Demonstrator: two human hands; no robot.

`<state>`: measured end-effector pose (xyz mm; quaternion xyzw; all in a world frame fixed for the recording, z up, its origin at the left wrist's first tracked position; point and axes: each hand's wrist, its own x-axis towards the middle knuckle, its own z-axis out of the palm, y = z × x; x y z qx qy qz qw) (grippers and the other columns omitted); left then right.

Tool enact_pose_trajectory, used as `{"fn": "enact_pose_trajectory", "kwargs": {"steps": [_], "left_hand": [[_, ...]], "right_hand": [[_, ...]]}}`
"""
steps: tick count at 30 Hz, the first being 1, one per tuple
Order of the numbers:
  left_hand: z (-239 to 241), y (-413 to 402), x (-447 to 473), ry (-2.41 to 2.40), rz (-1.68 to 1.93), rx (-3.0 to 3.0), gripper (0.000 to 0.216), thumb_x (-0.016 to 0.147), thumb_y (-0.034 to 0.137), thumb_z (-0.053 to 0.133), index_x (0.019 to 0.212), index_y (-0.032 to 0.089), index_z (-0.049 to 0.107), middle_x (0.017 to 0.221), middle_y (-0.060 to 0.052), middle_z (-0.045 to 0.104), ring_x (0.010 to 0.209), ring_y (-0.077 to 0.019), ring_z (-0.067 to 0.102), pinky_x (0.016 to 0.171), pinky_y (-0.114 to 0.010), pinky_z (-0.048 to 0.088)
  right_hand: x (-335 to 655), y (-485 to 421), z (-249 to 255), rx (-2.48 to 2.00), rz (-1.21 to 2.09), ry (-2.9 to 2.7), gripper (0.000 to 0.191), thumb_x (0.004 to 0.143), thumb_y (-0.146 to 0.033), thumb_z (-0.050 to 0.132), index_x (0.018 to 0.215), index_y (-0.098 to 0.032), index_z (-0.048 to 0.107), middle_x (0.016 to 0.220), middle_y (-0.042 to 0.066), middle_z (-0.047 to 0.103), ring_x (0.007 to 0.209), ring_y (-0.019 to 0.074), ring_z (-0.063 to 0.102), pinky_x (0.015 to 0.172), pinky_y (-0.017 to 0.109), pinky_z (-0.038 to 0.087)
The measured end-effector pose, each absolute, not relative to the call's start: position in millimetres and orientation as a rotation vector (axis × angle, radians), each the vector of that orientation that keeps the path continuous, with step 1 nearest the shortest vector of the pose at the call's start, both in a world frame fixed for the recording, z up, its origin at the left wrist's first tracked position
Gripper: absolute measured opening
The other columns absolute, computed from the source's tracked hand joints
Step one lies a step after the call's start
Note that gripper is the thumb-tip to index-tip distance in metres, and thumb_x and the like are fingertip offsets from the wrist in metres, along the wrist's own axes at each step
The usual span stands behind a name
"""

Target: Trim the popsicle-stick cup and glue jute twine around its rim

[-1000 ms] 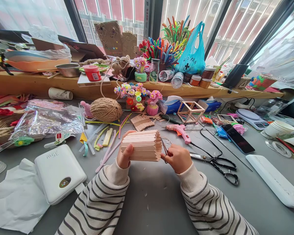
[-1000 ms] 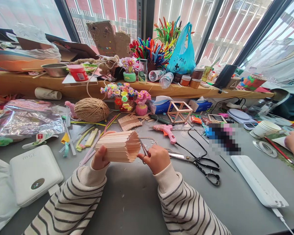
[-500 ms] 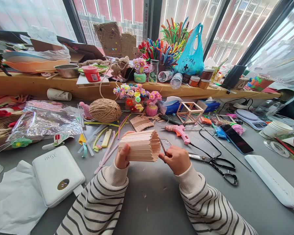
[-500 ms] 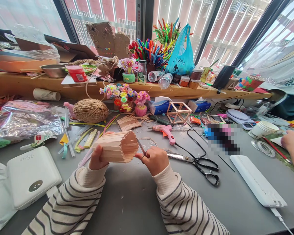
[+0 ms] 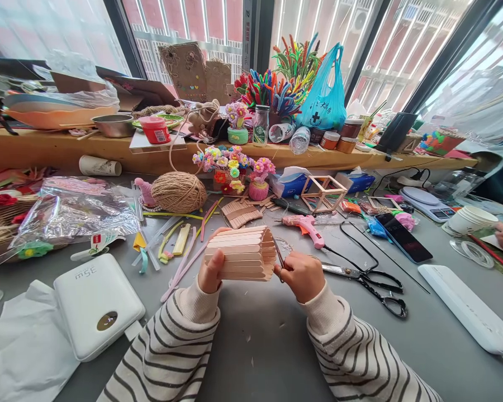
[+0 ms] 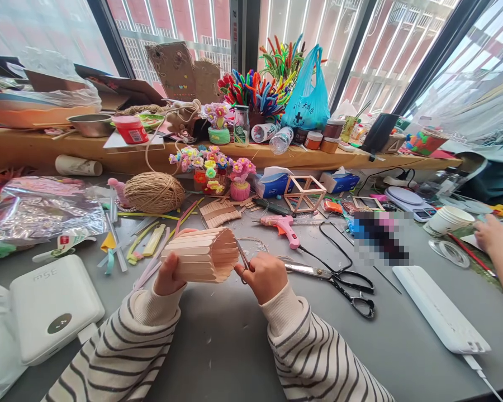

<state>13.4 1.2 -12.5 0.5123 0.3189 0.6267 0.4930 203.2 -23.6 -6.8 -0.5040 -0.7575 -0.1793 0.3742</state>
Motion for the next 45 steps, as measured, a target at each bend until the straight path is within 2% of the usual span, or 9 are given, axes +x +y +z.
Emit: {"fn": "enact_pose_trajectory", "kwargs": {"steps": [7,11,16,28,34,39,45], "left_hand": [[-10.2,0.3,16.1,0.711,1.55,1.11,0.057,0.064,0.06,0.05,0.1,0.017,0.056,0.098,-0.008,0.061,0.104,-0.0292,0.051,0.087,-0.039,0.04],[-9.7,-0.3,15.7,0.713,1.546,1.127,0.056,0.064,0.059,0.051,0.1,0.017,0.056,0.097,-0.008,0.062,0.103,-0.029,0.052,0.086,-0.038,0.041],[-9.4,-0.2,15.4,0.715,1.529,1.16,0.057,0.063,0.06,0.051,0.099,0.017,0.056,0.097,-0.008,0.062,0.102,-0.0298,0.052,0.086,-0.04,0.041],[-10.0,-0.3,15.9,0.69,1.542,1.114,0.058,0.064,0.059,0.05,0.103,0.017,0.054,0.1,-0.008,0.062,0.104,-0.0301,0.052,0.089,-0.041,0.039],[-12.2,-0.4,17.2,0.703,1.563,1.035,0.061,0.062,0.062,0.05,0.104,0.018,0.054,0.096,-0.008,0.064,0.096,-0.0297,0.056,0.081,-0.04,0.044],[-10.1,-2.3,17.5,0.773,1.553,1.057,0.063,0.062,0.063,0.05,0.104,0.017,0.055,0.097,-0.009,0.063,0.1,-0.0302,0.054,0.084,-0.041,0.041],[-11.2,-0.5,14.5,0.75,1.523,1.105,0.062,0.063,0.062,0.05,0.105,0.017,0.054,0.099,-0.009,0.062,0.101,-0.0308,0.054,0.086,-0.042,0.041]], "right_hand": [[201.3,-25.0,-5.8,-1.266,-0.362,-1.964,0.055,0.087,-0.038,0.039,0.037,-0.017,0.046,0.038,-0.002,0.046,0.038,0.0056,0.038,0.043,0.022,0.025],[200.2,-25.6,-5.2,-1.318,-0.319,-1.915,0.049,0.079,-0.042,0.048,0.037,-0.018,0.044,0.038,-0.002,0.045,0.037,0.0058,0.035,0.042,0.022,0.024],[199.4,-27.2,-3.3,-1.367,-0.29,-1.9,0.042,0.073,-0.039,0.052,0.038,-0.018,0.044,0.04,-0.002,0.047,0.039,0.0061,0.038,0.042,0.021,0.025],[199.6,-26.1,-2.6,-1.258,-0.413,-1.896,0.055,0.087,-0.035,0.038,0.035,-0.017,0.045,0.037,-0.002,0.044,0.037,0.0058,0.037,0.043,0.022,0.026],[200.7,-25.8,-2.3,-1.297,-0.265,-1.895,0.05,0.08,-0.041,0.047,0.036,-0.017,0.043,0.038,-0.002,0.044,0.038,0.0056,0.036,0.041,0.02,0.025],[201.0,-26.9,0.4,-1.373,-0.116,-1.94,0.043,0.073,-0.046,0.053,0.042,-0.018,0.046,0.045,-0.002,0.048,0.042,0.0064,0.04,0.045,0.02,0.028],[198.9,-28.9,4.6,-1.467,-0.086,-1.926,0.037,0.068,-0.05,0.053,0.05,-0.019,0.045,0.047,-0.003,0.044,0.044,0.0077,0.04,0.046,0.021,0.028]]}}
